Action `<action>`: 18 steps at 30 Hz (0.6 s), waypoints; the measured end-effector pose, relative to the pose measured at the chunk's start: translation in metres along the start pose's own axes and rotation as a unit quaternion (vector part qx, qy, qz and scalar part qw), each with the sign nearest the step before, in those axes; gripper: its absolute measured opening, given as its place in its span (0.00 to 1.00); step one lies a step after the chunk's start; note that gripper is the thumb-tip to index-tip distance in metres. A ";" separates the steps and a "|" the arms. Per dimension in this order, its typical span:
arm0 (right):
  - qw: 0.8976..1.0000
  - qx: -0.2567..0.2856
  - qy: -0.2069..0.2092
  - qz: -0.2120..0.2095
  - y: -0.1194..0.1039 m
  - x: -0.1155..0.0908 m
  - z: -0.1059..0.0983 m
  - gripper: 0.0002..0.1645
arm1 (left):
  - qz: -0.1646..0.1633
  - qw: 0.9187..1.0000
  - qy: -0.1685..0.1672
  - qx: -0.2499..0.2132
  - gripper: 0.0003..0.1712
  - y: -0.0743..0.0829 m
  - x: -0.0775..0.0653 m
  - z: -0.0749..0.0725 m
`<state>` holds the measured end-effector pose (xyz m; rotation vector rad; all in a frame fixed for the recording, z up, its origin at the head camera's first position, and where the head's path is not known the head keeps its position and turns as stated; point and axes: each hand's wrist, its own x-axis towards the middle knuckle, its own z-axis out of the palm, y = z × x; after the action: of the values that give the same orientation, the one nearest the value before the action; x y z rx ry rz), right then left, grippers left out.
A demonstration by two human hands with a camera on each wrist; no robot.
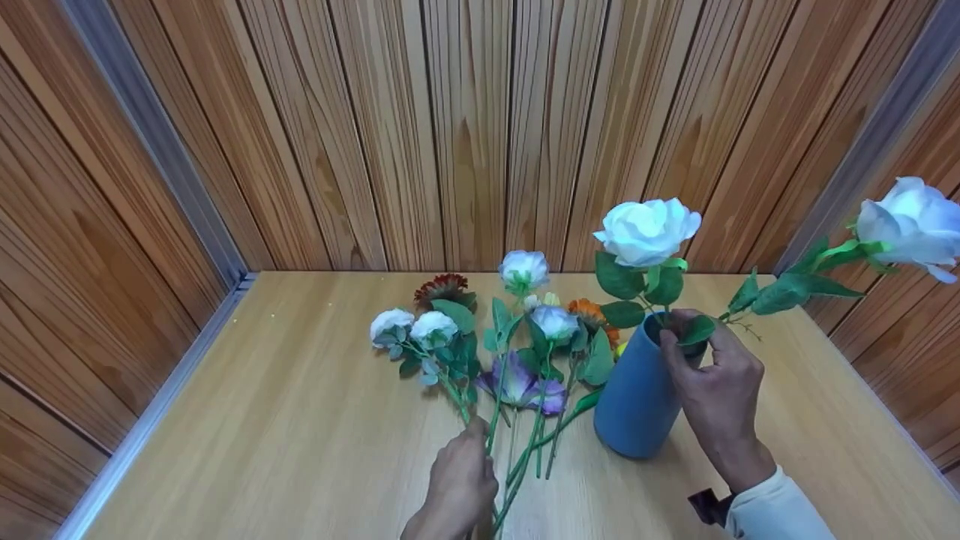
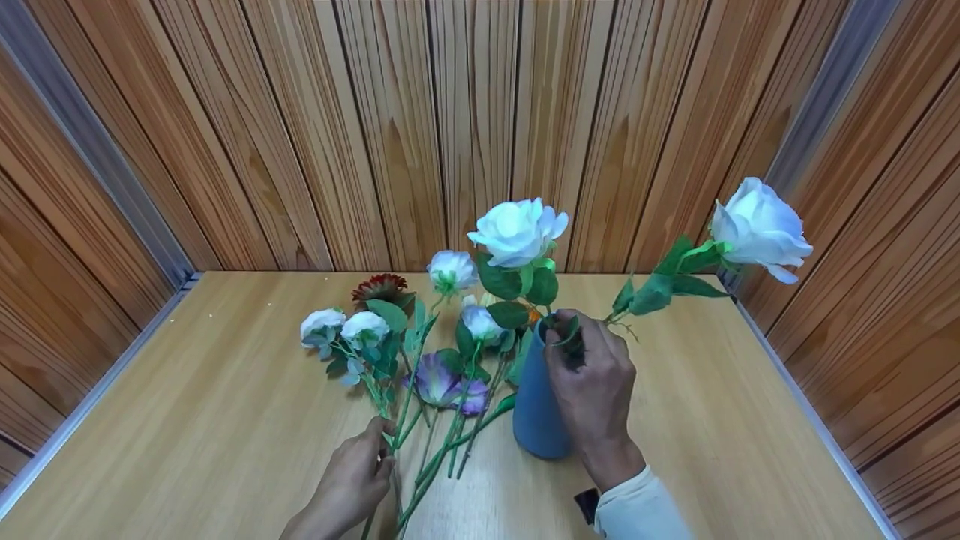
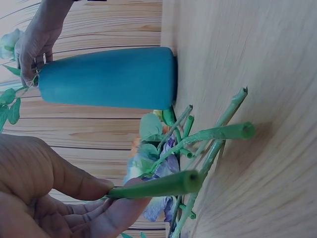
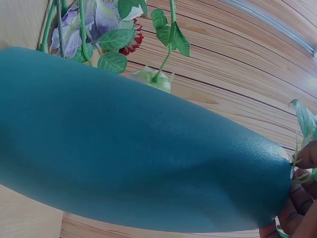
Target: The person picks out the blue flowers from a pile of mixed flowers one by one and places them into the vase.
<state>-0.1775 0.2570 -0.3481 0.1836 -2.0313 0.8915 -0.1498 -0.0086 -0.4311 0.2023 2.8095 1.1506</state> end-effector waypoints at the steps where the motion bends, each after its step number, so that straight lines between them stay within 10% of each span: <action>1: 1.000 -0.001 0.003 -0.003 0.000 -0.001 0.000 0.21 | 0.003 1.000 0.004 0.001 0.22 0.000 0.000 0.000; 18: 0.999 -0.012 0.037 -0.026 -0.012 -0.008 -0.006 0.28 | 0.001 1.000 0.019 0.008 0.22 0.004 -0.002 -0.002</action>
<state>-0.1635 0.2502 -0.3456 0.1869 -1.9585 0.8295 -0.1481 -0.0080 -0.4267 0.1860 2.8520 1.1454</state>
